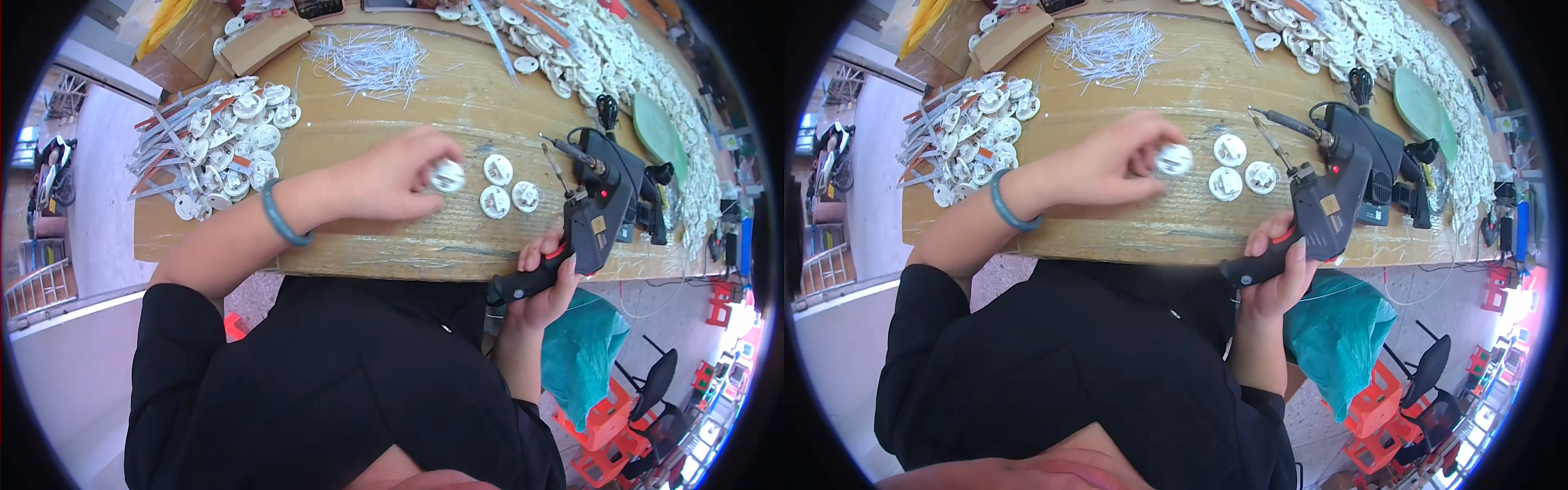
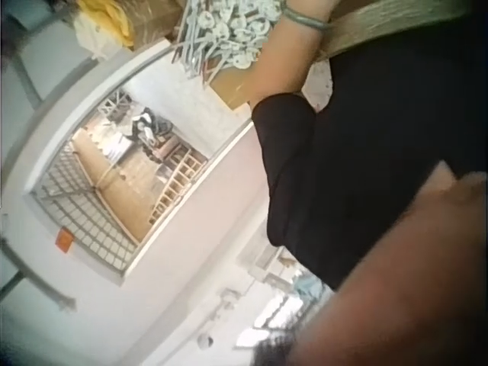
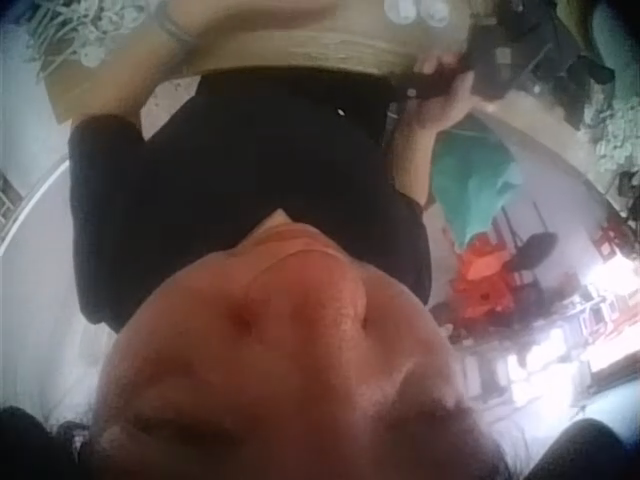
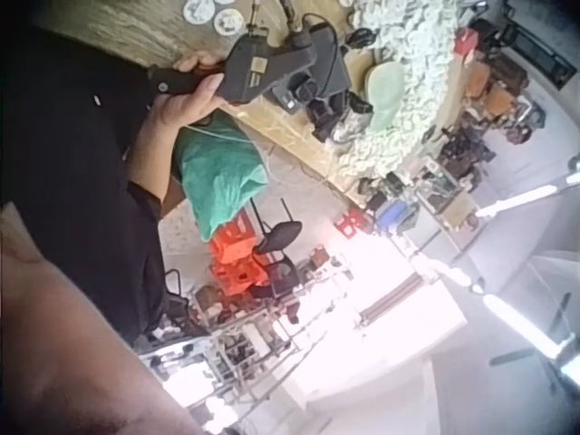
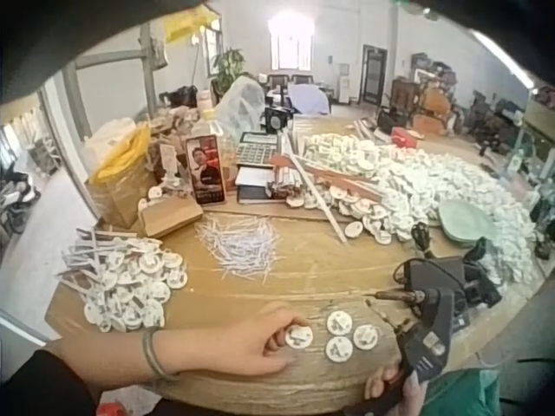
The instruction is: The person solders connections on small circular electronic circuit boards using a soldering gun.
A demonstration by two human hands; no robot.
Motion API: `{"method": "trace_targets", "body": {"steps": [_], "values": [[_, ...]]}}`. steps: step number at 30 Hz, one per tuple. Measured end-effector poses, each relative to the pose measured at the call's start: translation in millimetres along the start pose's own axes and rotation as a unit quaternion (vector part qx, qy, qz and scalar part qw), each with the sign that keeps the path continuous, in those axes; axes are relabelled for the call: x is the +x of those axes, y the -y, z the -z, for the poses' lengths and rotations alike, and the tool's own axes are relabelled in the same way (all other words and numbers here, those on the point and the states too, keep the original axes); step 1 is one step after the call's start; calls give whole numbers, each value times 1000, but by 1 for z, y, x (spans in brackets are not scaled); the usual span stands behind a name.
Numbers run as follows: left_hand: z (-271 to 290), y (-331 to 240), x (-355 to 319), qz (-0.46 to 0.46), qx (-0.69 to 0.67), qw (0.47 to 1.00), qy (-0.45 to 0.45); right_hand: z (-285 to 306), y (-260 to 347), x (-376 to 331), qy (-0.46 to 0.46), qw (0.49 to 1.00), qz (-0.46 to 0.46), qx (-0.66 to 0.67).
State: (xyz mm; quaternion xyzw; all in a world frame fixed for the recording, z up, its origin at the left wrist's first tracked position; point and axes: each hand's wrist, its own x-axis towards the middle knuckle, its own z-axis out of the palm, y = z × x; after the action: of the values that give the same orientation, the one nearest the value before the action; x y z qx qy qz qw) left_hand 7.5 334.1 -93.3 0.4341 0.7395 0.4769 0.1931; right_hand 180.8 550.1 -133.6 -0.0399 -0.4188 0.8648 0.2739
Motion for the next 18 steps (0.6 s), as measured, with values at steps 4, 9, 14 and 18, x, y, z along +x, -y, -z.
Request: {"method": "trace_targets", "body": {"steps": [4, 9, 14, 18], "values": [[1, -2, 62, -53, 25, 997, 52, 2, 1, 0, 1, 1000, 10, 22], [1, 33, 171, -85, 292, 937, -174, -3, 7, 2, 7, 1000, 9, 22], [-25, 56, 230, 12, 526, 829, -190, 6, 1, -4, 4, 998, 45, 52], [-14, 67, 234, -56, 522, 817, -239, 5, -1, -1, 5, 998, 39, 45]]}}
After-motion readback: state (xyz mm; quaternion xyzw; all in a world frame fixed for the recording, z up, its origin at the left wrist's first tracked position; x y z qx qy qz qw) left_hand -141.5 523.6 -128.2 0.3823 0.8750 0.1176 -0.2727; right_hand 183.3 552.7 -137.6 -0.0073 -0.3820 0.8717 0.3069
